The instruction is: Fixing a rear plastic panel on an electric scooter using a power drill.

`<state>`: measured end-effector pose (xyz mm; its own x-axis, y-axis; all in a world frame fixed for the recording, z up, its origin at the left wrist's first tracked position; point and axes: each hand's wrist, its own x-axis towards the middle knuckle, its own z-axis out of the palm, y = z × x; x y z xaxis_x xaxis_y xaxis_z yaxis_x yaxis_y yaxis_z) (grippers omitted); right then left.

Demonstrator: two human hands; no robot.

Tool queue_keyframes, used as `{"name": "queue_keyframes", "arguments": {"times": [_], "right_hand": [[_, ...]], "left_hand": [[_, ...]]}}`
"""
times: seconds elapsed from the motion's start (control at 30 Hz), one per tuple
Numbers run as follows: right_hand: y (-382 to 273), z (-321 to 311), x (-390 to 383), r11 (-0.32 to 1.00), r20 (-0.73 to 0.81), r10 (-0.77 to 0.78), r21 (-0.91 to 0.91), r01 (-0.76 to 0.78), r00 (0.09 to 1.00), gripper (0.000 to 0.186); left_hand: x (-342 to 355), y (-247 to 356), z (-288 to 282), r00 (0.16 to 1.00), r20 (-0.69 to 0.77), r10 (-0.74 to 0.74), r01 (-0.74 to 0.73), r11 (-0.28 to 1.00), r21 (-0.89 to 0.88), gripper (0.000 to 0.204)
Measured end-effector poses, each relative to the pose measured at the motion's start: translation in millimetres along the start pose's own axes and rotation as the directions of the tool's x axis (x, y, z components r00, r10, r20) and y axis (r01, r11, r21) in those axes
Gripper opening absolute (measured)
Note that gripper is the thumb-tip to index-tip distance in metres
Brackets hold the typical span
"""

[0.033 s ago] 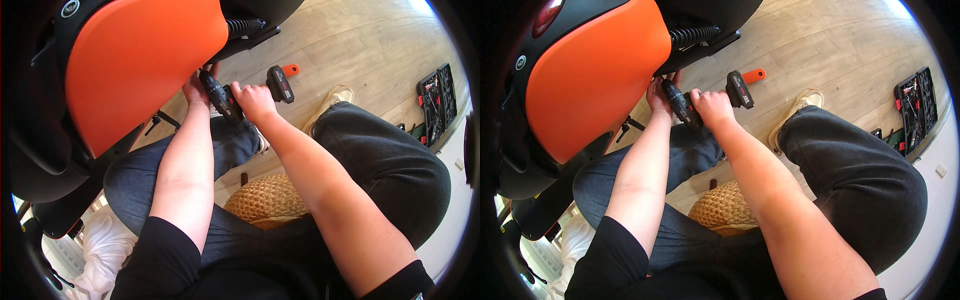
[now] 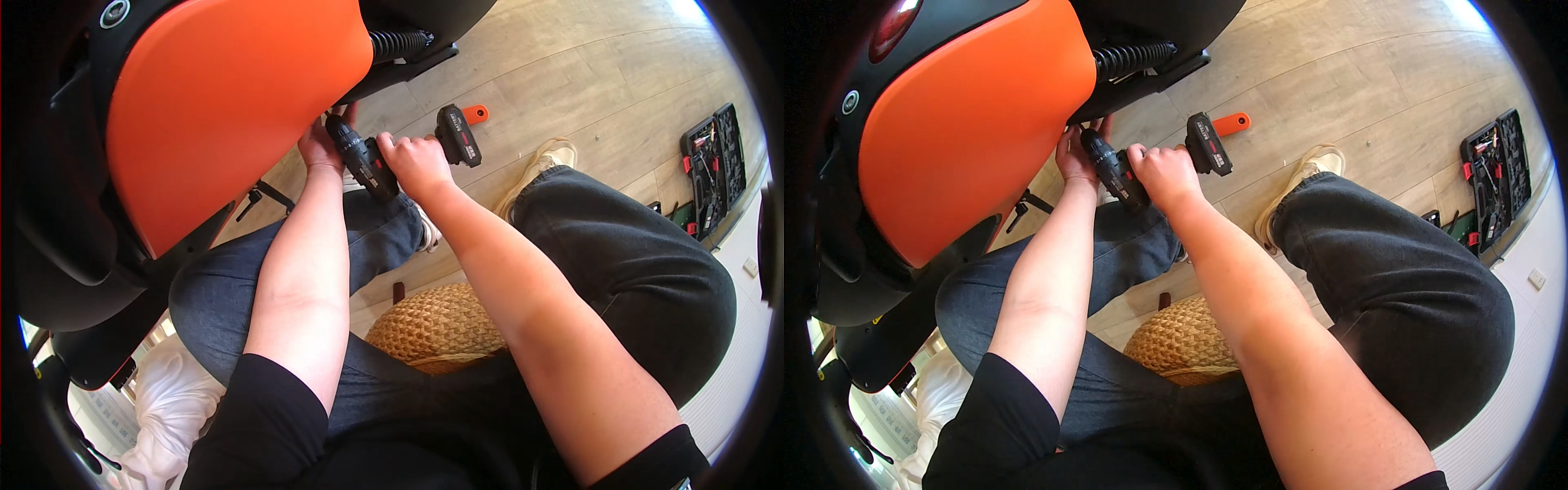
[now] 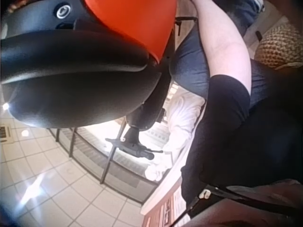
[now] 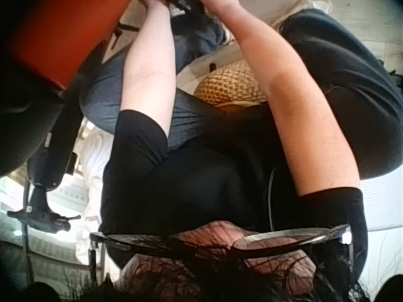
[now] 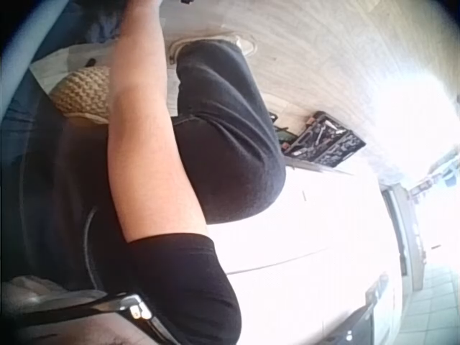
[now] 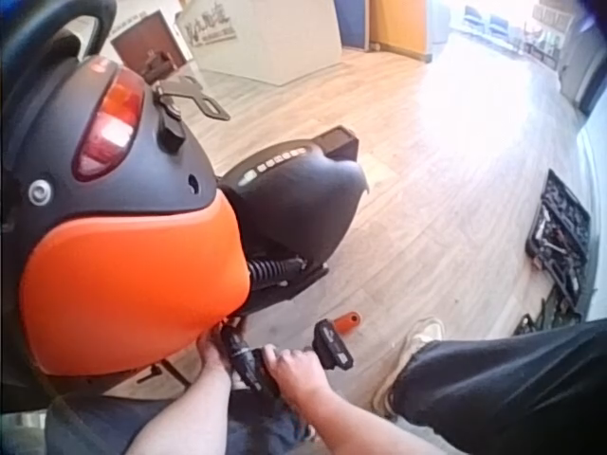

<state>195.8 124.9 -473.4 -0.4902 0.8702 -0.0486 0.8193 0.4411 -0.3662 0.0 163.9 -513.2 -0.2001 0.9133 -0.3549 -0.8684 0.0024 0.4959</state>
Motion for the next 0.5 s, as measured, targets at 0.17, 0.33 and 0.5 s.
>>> {"name": "queue_keyframes", "arguments": {"times": [0.17,0.33,0.5], "right_hand": [[-4,3,-4,1.000,-0.005,0.004,-0.004,-0.004,1.000,0.025],[-14,-1,-3,0.995,0.047,0.050,0.079,-0.054,0.998,0.031],[-4,-3,-2,0.997,0.060,0.025,0.074,-0.029,0.998,0.030]], "left_hand": [[-1,-5,-2,0.998,-0.004,-0.062,0.062,0.996,0.063,0.040],[5,9,-11,0.994,0.072,-0.085,0.081,0.995,0.055,0.038],[5,0,-15,0.994,0.108,-0.021,0.017,0.999,0.043,0.041]]}}
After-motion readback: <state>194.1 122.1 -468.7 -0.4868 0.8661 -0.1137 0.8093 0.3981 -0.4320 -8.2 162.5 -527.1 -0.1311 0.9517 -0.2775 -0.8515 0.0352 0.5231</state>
